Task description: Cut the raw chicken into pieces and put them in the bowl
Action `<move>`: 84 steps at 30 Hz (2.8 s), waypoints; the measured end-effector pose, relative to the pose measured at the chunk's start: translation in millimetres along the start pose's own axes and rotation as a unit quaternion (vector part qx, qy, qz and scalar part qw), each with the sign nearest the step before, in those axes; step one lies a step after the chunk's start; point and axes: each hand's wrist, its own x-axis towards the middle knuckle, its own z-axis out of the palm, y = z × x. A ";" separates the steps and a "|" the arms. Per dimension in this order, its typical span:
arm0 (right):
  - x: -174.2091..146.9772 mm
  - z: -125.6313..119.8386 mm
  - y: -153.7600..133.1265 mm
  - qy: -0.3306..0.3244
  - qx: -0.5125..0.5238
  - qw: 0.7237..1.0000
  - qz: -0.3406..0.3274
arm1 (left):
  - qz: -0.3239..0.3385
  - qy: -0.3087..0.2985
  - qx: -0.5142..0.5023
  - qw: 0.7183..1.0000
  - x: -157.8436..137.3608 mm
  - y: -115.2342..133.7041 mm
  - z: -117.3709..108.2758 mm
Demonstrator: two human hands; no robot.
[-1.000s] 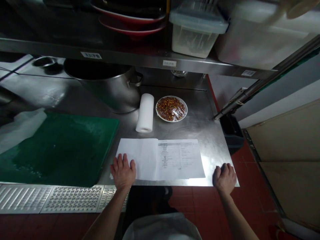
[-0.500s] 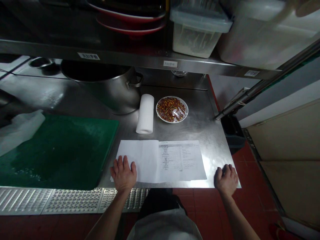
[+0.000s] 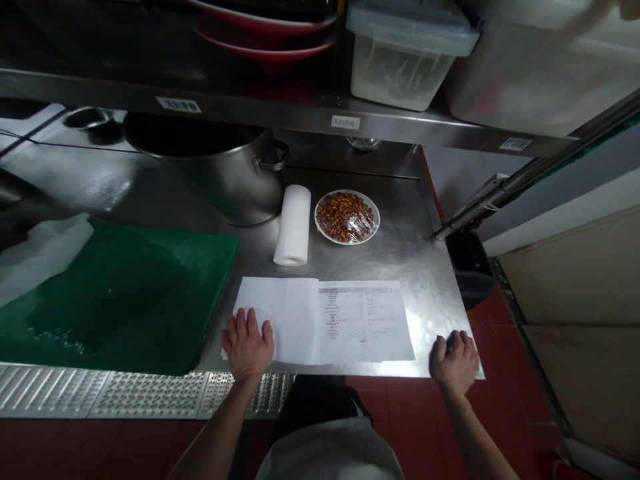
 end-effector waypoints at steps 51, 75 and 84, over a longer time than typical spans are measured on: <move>0.8 -2.3 -4.0 -0.005 0.002 1.000 0.014 | 0.001 0.006 0.017 1.000 1.1 2.4 -1.5; 1.7 -3.3 -3.6 -0.010 0.000 1.000 0.010 | 0.001 0.011 0.017 1.000 1.5 2.5 -0.4; 1.2 -2.0 -2.8 -0.007 -0.001 1.000 0.011 | -0.006 0.007 0.013 1.000 1.3 3.8 -2.5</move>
